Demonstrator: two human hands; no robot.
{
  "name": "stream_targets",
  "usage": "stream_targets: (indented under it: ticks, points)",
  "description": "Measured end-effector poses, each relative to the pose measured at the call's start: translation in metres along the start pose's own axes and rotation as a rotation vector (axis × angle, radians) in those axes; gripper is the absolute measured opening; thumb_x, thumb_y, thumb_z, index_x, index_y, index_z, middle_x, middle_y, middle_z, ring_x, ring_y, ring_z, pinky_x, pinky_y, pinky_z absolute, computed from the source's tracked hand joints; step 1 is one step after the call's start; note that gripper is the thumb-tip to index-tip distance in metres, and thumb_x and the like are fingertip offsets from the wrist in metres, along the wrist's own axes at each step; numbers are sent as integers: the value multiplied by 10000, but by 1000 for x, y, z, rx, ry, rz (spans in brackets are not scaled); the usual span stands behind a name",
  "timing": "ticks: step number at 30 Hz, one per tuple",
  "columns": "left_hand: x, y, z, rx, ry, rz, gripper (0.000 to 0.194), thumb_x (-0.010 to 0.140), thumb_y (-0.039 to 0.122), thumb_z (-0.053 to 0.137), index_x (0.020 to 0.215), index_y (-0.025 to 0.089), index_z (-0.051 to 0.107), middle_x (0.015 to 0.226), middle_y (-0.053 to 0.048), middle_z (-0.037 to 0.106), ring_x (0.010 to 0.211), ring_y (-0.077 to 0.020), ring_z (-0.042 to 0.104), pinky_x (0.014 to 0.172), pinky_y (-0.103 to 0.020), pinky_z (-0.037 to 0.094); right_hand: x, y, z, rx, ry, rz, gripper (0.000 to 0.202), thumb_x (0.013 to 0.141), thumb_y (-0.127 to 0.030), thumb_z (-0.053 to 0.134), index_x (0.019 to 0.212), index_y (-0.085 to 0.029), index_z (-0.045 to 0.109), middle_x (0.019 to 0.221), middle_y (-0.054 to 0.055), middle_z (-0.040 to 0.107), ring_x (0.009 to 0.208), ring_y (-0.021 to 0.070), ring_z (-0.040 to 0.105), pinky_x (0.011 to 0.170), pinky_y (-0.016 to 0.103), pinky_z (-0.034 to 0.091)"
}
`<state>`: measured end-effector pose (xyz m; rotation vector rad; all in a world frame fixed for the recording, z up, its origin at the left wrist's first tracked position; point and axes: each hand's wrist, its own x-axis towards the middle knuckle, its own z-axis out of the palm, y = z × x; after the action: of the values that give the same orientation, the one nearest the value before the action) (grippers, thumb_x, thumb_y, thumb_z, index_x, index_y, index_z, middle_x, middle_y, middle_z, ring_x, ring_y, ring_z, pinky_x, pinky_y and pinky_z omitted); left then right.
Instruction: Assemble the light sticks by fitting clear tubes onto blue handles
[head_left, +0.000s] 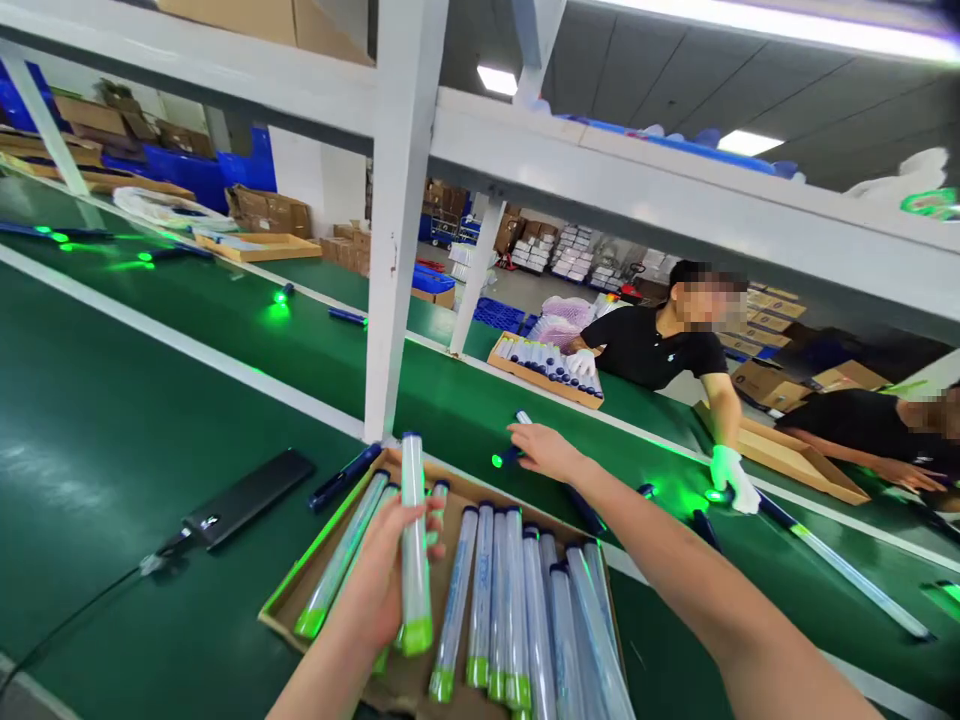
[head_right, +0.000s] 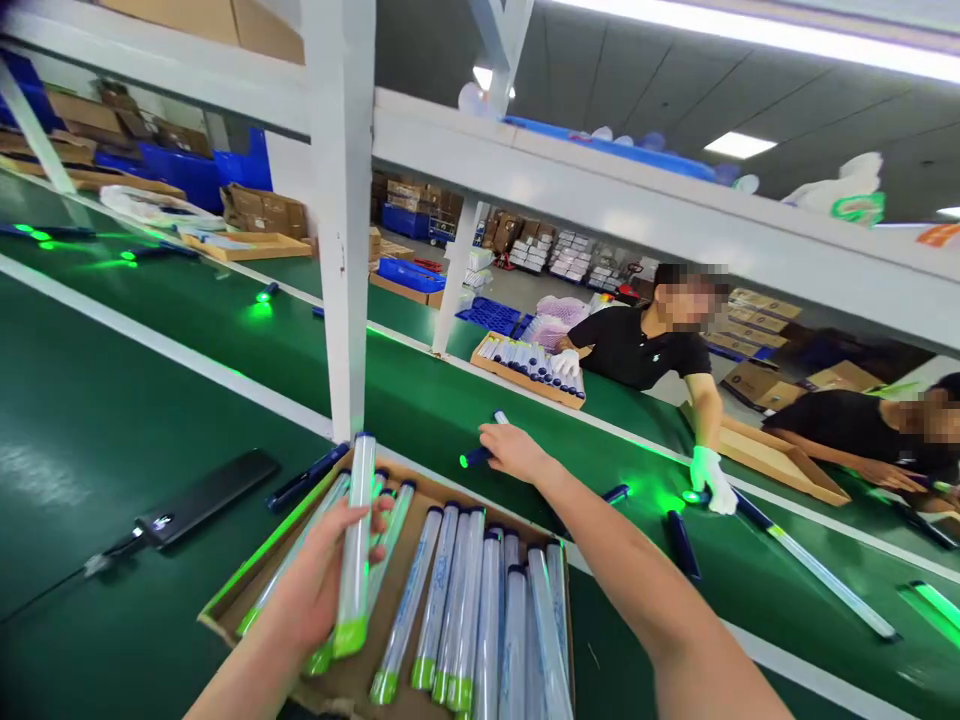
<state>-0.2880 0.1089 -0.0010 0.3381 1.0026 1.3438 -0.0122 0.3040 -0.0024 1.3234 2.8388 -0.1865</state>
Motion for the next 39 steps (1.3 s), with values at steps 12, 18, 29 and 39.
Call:
stream_targets:
  ticks: [12, 18, 29, 39]
  points:
    - [-30, -4, 83, -535, -172, -51, 299, 1073, 344, 543, 823, 179, 542, 705, 40, 500, 511, -70, 466, 382, -151, 382, -244, -239, 6, 898, 78, 530, 615, 1047, -735, 453, 1454, -300, 608, 1115, 89, 762, 970, 276, 739, 810, 326, 616]
    - [-58, -31, 104, -403, -222, 24, 410, 822, 392, 897, 843, 180, 546, 722, 56, 539, 566, -64, 516, 470, -153, 465, -266, -253, 28, 1231, 104, 707, 682, 978, -797, 561, 1456, -310, 559, 1081, 42, 661, 772, 195, 673, 715, 305, 592]
    - [-80, -48, 114, -432, -388, 4, 344, 824, 310, 887, 833, 178, 569, 733, 63, 516, 561, -51, 487, 424, -121, 418, -293, -267, 34, 1312, 192, 805, 731, 957, -801, 594, 1509, -332, 491, 1081, 39, 642, 698, 173, 570, 631, 307, 538]
    - [-85, -47, 118, -255, -401, 45, 451, 849, 506, 847, 798, 193, 527, 757, 51, 469, 626, -83, 478, 530, -187, 519, -298, -270, 46, 1569, 207, 880, 997, 844, -842, 707, 1627, -297, 421, 980, 25, 646, 631, 165, 570, 582, 300, 515]
